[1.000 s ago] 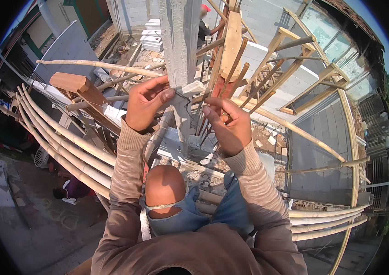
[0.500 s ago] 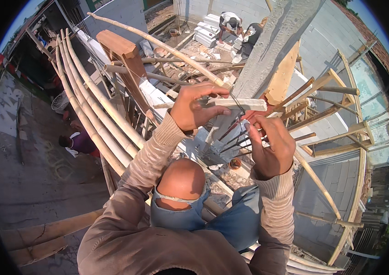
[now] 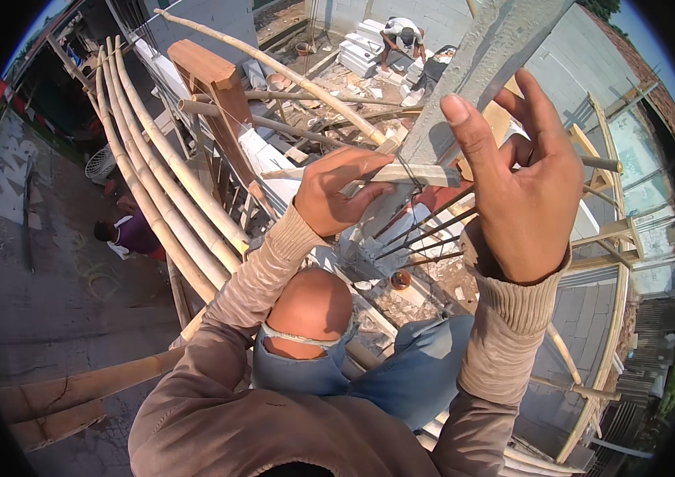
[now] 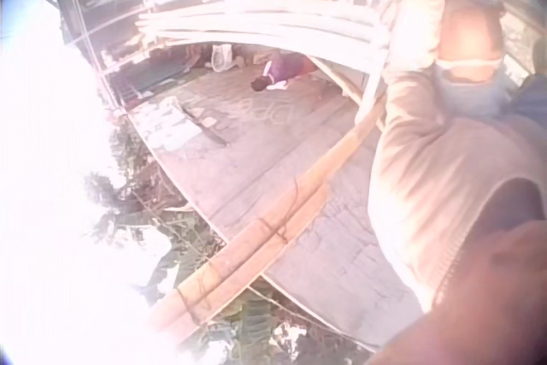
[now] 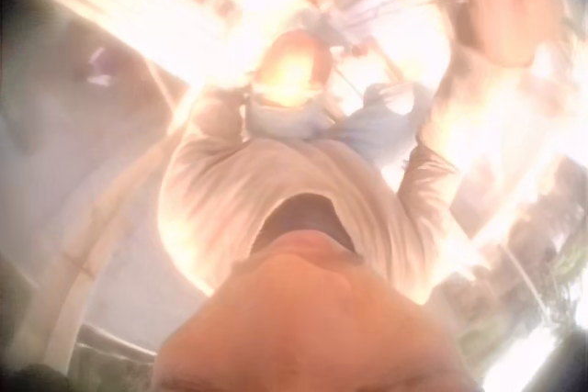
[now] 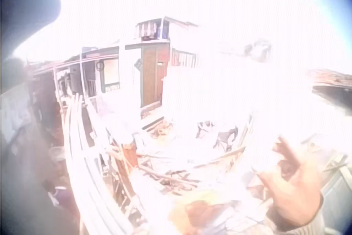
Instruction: The person assembles a bamboo scaffold at a construction site by tying bamboo poles and metal framing components together using wire.
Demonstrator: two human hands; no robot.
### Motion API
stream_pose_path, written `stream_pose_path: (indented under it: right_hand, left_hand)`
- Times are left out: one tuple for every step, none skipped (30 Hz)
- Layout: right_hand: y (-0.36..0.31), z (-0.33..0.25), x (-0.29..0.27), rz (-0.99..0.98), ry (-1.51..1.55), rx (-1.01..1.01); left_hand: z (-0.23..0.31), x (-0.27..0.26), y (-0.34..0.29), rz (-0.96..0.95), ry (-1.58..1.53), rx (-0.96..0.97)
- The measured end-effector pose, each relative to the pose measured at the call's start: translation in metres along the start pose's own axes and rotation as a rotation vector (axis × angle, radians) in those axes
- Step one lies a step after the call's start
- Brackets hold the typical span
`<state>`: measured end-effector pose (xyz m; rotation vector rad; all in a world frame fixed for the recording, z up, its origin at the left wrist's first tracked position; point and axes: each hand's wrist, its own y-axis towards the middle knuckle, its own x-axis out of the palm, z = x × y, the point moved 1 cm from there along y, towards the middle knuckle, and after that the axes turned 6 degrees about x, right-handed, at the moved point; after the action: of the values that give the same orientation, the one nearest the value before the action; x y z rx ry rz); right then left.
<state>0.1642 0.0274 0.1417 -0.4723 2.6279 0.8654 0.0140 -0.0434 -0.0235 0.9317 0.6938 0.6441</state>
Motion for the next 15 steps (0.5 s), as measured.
stream_pose_path:
  right_hand:
    - [0.005,-0.001,0.000,-0.039,0.027,-0.001]
    - [0.010,0.001,0.000,-0.093,0.052,0.001]
    - [0.016,0.002,0.001,-0.149,0.081,-0.002]
    - [0.019,0.012,0.005,-0.119,0.174,-0.078]
    - [0.018,0.013,0.002,-0.109,0.184,-0.072]
    - [0.016,0.013,0.004,-0.107,0.201,-0.065]
    - [0.015,0.013,0.005,-0.107,0.217,-0.058]
    - [0.015,0.012,0.006,-0.106,0.210,-0.054]
    - [0.014,0.012,0.005,-0.103,0.201,-0.048]
    - [0.015,0.012,0.005,-0.100,0.210,-0.054]
    - [0.015,0.012,0.005,-0.101,0.212,-0.061]
    - [0.015,0.013,0.005,-0.102,0.213,-0.069]
    - [0.015,0.014,0.003,-0.107,0.206,-0.077]
    - [0.015,0.015,0.002,-0.111,0.207,-0.088]
    - [0.016,0.016,-0.001,-0.114,0.207,-0.099]
  left_hand:
    - [-0.001,0.002,0.000,-0.014,0.000,-0.001]
    - [-0.001,0.003,0.003,0.000,-0.005,0.029]
    - [-0.002,0.004,0.003,0.009,-0.027,0.027]
    - [-0.004,0.006,0.001,0.020,-0.049,0.024]
    - [-0.004,0.008,0.000,0.031,-0.070,0.021]
    - [-0.002,0.005,0.001,0.029,-0.034,0.021]
    - [-0.001,0.003,0.002,0.010,-0.018,0.028]
    - [-0.001,0.000,0.002,-0.008,0.000,0.036]
    - [-0.001,-0.001,0.002,-0.028,0.017,0.044]
    - [-0.001,-0.002,0.002,-0.031,0.019,0.046]
    - [0.000,-0.003,0.002,-0.035,0.023,0.047]
    - [0.000,-0.002,0.001,-0.038,0.024,0.049]
    - [0.000,-0.002,0.001,-0.036,0.019,0.048]
    - [-0.001,-0.001,0.001,-0.032,0.015,0.046]
    - [0.000,0.000,0.001,-0.030,0.009,0.046]
